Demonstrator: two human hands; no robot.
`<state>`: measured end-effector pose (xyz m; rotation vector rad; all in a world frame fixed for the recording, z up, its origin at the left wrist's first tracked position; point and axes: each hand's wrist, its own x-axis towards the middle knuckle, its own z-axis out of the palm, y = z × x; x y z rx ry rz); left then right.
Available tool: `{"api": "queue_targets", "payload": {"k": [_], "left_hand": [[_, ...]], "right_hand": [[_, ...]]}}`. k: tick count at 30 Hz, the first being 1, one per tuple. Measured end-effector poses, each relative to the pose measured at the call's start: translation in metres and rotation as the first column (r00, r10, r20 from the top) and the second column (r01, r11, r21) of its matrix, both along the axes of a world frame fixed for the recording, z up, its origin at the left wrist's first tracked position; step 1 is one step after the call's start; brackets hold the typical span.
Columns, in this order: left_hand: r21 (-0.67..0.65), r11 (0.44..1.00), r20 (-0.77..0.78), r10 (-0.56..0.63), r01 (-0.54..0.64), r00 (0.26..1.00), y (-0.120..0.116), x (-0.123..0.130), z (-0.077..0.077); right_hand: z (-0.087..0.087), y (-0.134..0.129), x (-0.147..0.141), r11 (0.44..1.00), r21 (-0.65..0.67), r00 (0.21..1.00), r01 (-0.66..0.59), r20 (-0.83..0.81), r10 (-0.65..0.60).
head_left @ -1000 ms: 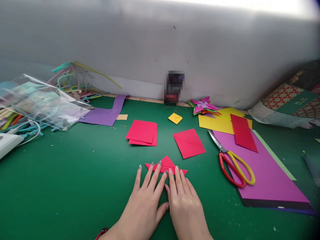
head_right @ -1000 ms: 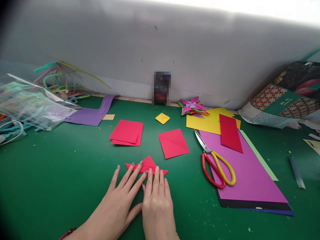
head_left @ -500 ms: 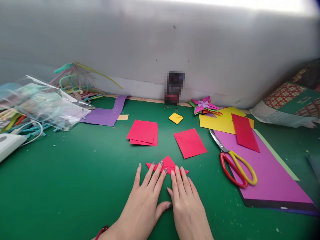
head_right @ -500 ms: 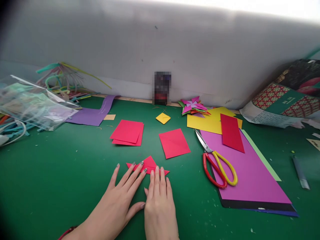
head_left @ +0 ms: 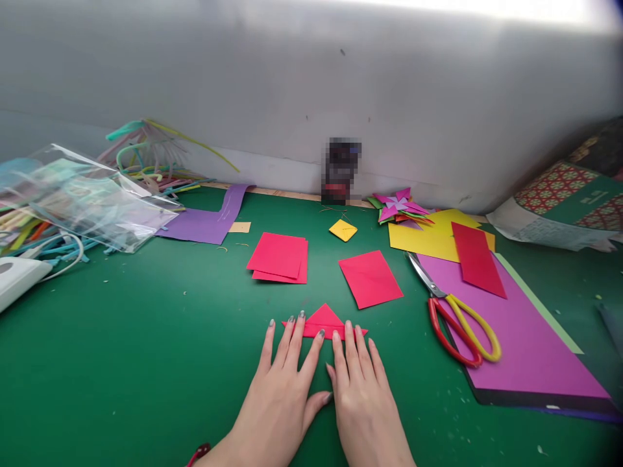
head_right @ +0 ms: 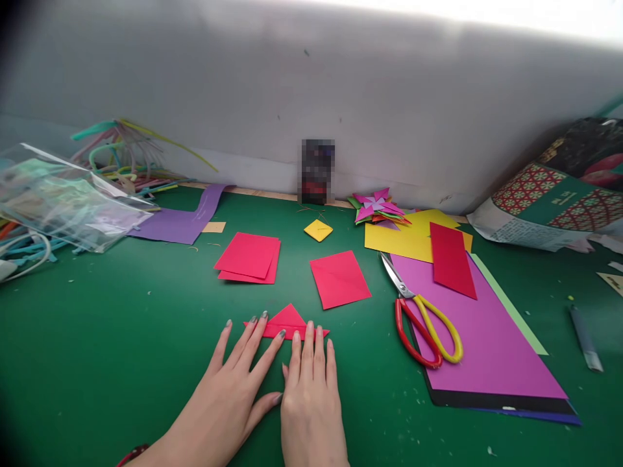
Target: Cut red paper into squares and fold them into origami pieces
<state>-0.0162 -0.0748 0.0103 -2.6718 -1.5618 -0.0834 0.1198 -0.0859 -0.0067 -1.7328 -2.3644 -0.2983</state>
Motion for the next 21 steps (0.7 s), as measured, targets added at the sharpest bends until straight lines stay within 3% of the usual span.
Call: {"api": "queue_targets", "payload": {"k": [15,21], "left_hand": [[-0.055,0.998,-0.004,0.024,-0.025,1.0,0.0078,0.0022,0.0022],[-0.001,1.0,-0.012,0.017,-0.017,1.0,0.0034,0.0036,0.0025]], "right_hand": [[-0.0015,0.0017,0.0019,1.0,0.007,1.0,-0.001,0.013,0.001],[-0.001,0.0009,0.0006,1.0,0.003,1.0,0.016,0.0,-0.016]]}}
